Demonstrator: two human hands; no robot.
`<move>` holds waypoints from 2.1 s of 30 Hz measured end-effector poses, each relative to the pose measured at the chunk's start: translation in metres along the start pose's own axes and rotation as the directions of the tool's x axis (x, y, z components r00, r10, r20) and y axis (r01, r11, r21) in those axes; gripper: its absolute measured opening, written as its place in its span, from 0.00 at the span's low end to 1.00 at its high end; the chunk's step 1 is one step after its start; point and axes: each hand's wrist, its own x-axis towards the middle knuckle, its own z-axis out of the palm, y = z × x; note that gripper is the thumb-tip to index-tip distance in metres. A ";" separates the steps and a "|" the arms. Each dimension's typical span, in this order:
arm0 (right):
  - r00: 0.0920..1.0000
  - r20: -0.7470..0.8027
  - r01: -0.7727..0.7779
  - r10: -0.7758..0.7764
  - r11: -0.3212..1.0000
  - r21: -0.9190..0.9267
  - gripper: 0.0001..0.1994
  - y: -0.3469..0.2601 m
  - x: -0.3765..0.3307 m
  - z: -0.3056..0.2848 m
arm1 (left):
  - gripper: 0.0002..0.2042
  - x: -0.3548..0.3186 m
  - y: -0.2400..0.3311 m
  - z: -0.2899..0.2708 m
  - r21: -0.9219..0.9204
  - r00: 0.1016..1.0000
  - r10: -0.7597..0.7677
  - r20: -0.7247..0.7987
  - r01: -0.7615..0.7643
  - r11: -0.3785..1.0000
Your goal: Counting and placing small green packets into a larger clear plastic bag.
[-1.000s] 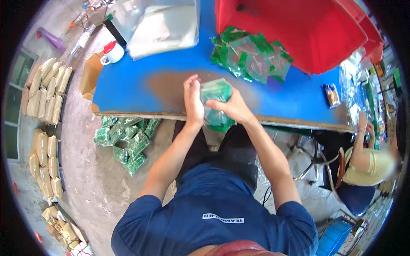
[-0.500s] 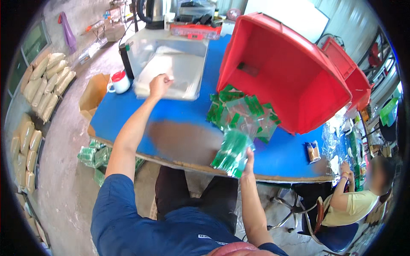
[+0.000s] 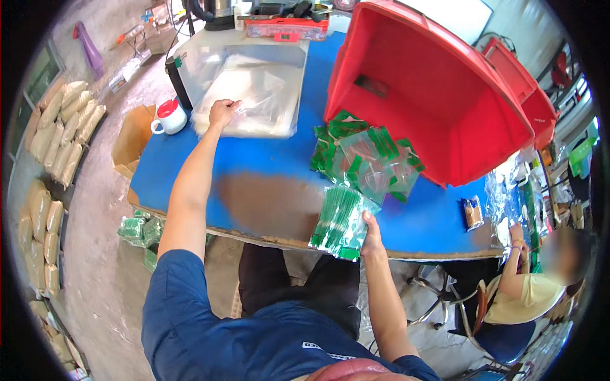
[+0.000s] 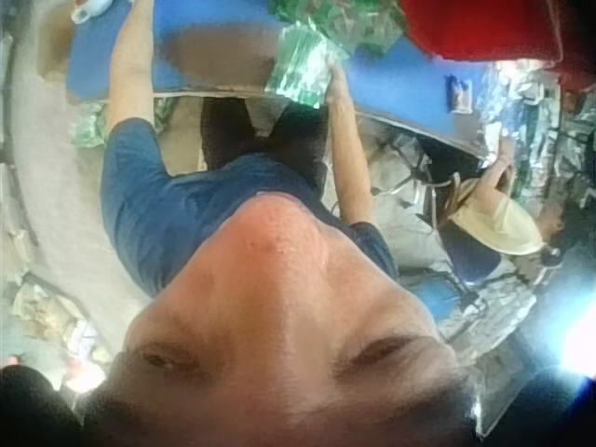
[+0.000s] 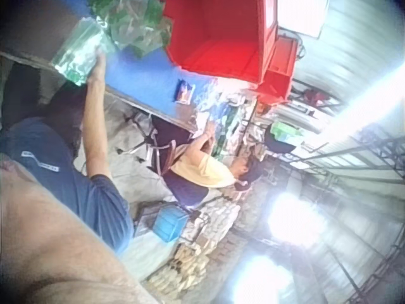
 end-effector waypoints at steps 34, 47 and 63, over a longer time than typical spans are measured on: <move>0.996 -0.002 0.072 -0.086 0.854 -0.515 0.23 -0.016 -0.032 0.106 | 0.02 -0.320 0.174 -0.034 -0.526 0.913 0.395 -0.096 -0.384 0.759; 0.892 0.304 0.438 -0.334 0.806 -0.397 0.25 0.019 -0.013 0.101 | 0.17 -0.413 0.286 -0.029 -0.498 0.352 0.932 0.089 -0.794 0.348; 0.977 0.209 0.160 -0.041 0.791 -0.590 0.39 0.006 -0.014 0.139 | 0.10 -0.263 0.334 -0.008 0.017 0.087 0.137 0.987 -0.895 0.446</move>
